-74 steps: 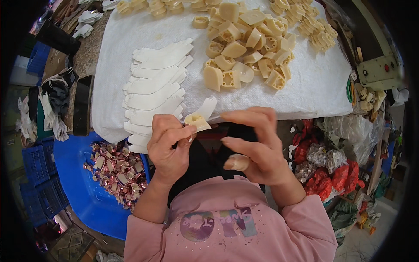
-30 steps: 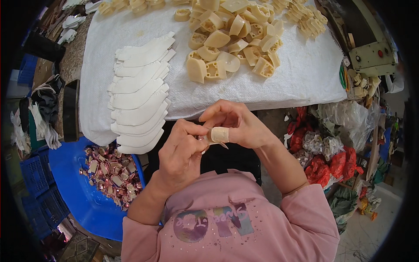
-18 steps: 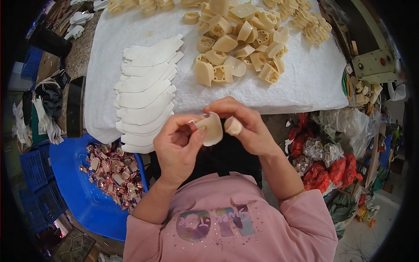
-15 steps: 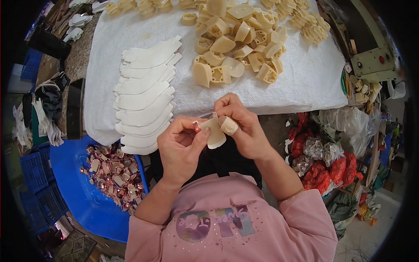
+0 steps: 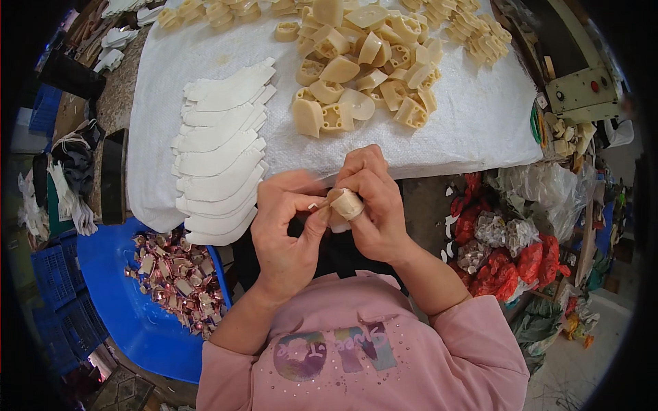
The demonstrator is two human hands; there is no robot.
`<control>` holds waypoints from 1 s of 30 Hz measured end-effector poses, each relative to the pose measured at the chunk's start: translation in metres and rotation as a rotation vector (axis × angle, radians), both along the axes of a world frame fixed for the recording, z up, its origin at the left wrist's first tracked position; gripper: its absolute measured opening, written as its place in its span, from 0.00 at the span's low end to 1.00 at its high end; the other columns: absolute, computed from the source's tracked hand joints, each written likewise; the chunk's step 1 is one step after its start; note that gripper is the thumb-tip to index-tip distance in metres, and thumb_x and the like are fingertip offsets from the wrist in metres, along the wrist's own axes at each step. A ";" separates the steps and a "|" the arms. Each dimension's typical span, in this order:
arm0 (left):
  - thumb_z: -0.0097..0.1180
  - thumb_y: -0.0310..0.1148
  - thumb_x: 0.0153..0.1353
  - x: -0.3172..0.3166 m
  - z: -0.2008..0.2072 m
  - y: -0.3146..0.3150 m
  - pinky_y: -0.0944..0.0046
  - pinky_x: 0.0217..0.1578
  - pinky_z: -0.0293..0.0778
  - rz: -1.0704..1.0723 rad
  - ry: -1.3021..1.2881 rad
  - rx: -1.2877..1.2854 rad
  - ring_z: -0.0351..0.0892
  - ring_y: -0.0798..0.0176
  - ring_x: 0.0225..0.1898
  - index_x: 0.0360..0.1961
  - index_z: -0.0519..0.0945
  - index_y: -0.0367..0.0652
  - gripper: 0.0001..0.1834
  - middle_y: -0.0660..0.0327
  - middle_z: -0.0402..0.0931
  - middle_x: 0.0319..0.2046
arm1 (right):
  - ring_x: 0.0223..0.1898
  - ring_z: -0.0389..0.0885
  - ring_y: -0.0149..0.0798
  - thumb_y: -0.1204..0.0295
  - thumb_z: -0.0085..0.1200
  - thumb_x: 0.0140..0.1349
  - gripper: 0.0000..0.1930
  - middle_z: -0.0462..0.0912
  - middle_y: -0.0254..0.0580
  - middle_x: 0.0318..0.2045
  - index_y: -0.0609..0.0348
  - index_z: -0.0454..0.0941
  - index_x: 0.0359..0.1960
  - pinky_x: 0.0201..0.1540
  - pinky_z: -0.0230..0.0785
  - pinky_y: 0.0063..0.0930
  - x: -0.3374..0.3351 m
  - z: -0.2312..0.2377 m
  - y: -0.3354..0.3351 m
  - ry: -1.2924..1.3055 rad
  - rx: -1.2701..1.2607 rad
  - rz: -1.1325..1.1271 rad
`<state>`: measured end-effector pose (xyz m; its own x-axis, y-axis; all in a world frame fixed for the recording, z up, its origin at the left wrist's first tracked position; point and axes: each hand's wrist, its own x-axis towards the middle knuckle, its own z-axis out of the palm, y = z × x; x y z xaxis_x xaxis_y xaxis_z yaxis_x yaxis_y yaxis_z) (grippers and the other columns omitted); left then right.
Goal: The recorder is manually assembling cream-colored plastic shoe heel components with white inner liners.
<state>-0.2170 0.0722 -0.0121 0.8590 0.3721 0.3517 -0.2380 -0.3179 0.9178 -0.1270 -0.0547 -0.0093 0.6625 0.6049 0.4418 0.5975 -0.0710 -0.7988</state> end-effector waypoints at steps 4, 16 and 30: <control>0.60 0.29 0.57 -0.003 0.011 0.007 0.67 0.40 0.69 -0.031 0.190 -0.097 0.70 0.67 0.41 0.31 0.79 0.38 0.05 0.55 0.69 0.45 | 0.39 0.68 0.35 0.71 0.56 0.56 0.07 0.71 0.36 0.34 0.59 0.74 0.34 0.44 0.61 0.29 0.007 -0.001 -0.009 0.536 0.185 0.273; 0.55 0.41 0.59 -0.005 -0.004 0.009 0.66 0.40 0.67 -0.156 -0.048 -0.178 0.70 0.62 0.43 0.56 0.70 0.42 0.26 0.52 0.67 0.49 | 0.33 0.79 0.36 0.77 0.65 0.47 0.28 0.82 0.39 0.37 0.59 0.70 0.53 0.35 0.72 0.30 0.025 0.009 -0.015 0.216 0.094 0.226; 0.35 0.55 0.66 -0.005 -0.003 -0.010 0.73 0.26 0.70 -0.357 0.208 -0.733 0.73 0.69 0.30 0.68 0.40 0.42 0.39 0.58 0.71 0.38 | 0.29 0.76 0.35 0.67 0.54 0.59 0.14 0.71 0.40 0.42 0.59 0.74 0.44 0.29 0.71 0.22 -0.002 -0.006 0.002 0.652 0.169 0.251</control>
<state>-0.2218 0.0622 -0.0151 0.9891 0.1381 -0.0514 -0.0145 0.4385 0.8986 -0.1291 -0.0531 -0.0151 0.6735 0.7318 0.1043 -0.0228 0.1616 -0.9866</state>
